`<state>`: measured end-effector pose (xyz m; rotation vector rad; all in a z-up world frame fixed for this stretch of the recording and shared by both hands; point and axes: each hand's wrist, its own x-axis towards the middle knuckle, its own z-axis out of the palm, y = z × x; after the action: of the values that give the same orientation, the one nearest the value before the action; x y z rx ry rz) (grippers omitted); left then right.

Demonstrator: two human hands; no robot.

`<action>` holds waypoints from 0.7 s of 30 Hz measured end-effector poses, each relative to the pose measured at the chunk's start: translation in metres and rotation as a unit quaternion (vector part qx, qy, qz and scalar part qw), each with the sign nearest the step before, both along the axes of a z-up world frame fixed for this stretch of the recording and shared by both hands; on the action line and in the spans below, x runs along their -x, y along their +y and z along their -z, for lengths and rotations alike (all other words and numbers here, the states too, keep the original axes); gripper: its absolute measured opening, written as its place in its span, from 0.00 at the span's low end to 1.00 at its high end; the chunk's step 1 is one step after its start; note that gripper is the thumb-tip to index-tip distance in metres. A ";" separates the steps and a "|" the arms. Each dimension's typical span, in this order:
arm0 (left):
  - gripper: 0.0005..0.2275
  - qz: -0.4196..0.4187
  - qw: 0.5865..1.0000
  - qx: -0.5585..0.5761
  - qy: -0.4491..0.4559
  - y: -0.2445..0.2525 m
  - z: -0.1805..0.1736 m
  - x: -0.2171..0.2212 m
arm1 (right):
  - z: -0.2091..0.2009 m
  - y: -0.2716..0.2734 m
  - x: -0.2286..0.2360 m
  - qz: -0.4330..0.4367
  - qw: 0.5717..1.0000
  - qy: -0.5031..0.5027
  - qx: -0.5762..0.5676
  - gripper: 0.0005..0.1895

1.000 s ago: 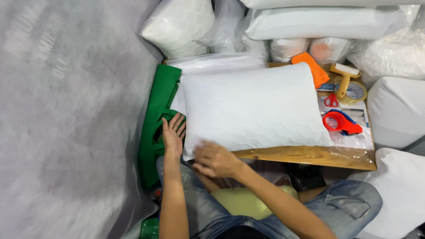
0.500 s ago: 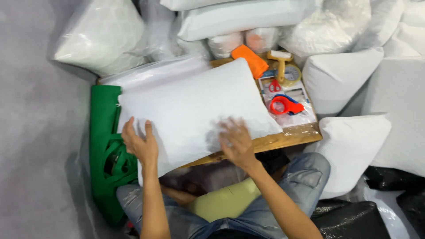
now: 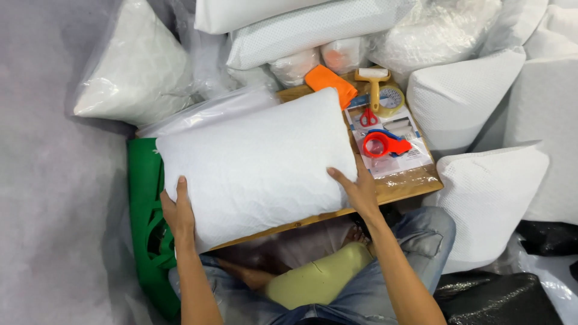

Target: The person is cleaning a white foam pillow using a lint roller and an orange cloth, while surrounded by other pillows.

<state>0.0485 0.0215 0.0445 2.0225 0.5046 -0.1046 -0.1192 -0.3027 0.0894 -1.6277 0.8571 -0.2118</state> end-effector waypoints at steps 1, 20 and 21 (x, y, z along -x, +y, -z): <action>0.44 0.006 1.000 0.001 0.003 0.000 -0.005 0.000 | -0.006 0.004 0.009 0.008 1.000 -0.011 0.008 0.48; 0.20 0.230 0.878 -0.128 -0.400 -0.112 -0.002 0.007 | 0.135 -0.137 0.091 0.255 0.808 -0.025 0.530 0.15; 0.20 0.257 0.860 -0.172 -0.407 -0.116 0.006 0.005 | 0.127 -0.149 0.104 0.251 0.848 0.091 0.458 0.27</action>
<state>0.0438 -0.0948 0.0383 2.2593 -0.6001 0.5405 -0.2229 -0.4516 -0.0373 -2.2831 1.4595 -0.9685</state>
